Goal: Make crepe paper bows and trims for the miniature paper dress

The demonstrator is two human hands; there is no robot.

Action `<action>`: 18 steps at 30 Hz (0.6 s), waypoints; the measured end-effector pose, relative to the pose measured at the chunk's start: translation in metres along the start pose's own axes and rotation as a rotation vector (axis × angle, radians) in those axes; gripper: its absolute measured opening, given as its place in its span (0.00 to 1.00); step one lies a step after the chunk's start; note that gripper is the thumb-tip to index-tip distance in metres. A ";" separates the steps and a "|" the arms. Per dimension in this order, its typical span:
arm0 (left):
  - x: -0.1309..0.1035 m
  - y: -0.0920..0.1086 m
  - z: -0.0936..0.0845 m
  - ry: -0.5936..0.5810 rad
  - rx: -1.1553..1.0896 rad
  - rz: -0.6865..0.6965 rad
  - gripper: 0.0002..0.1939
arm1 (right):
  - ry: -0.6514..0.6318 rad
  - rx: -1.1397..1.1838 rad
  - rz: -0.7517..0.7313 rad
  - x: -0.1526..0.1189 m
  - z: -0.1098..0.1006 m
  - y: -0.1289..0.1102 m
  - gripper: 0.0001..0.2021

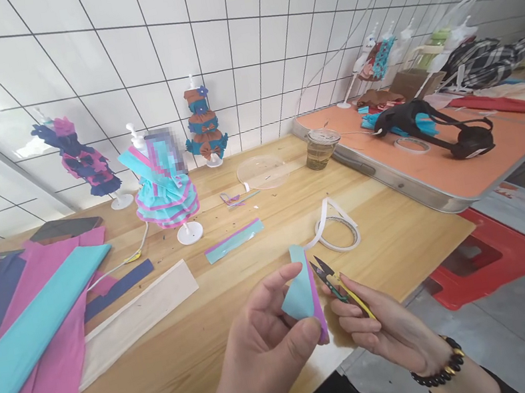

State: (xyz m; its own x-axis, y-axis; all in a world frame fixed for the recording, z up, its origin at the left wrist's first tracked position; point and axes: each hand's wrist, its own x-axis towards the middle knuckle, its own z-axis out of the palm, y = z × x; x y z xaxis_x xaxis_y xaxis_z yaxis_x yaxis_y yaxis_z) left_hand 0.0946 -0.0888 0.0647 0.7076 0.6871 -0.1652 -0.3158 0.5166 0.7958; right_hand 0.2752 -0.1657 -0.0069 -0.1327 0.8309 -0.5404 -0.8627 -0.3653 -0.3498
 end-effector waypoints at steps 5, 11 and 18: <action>-0.004 0.000 0.006 0.066 -0.015 -0.008 0.21 | 0.019 -0.012 -0.017 -0.005 0.001 0.001 0.15; -0.007 -0.002 0.006 0.066 -0.009 0.005 0.21 | 0.001 -0.009 -0.023 -0.007 0.000 0.005 0.16; -0.006 -0.004 0.008 0.046 -0.047 0.037 0.25 | -0.012 0.021 -0.021 -0.006 0.001 0.008 0.17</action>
State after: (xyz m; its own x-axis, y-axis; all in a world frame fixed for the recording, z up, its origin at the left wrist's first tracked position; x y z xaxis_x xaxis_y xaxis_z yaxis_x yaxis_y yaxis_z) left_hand 0.0964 -0.0992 0.0671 0.6656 0.7282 -0.1634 -0.3715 0.5132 0.7737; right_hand 0.2686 -0.1729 -0.0055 -0.1202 0.8433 -0.5239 -0.8756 -0.3388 -0.3444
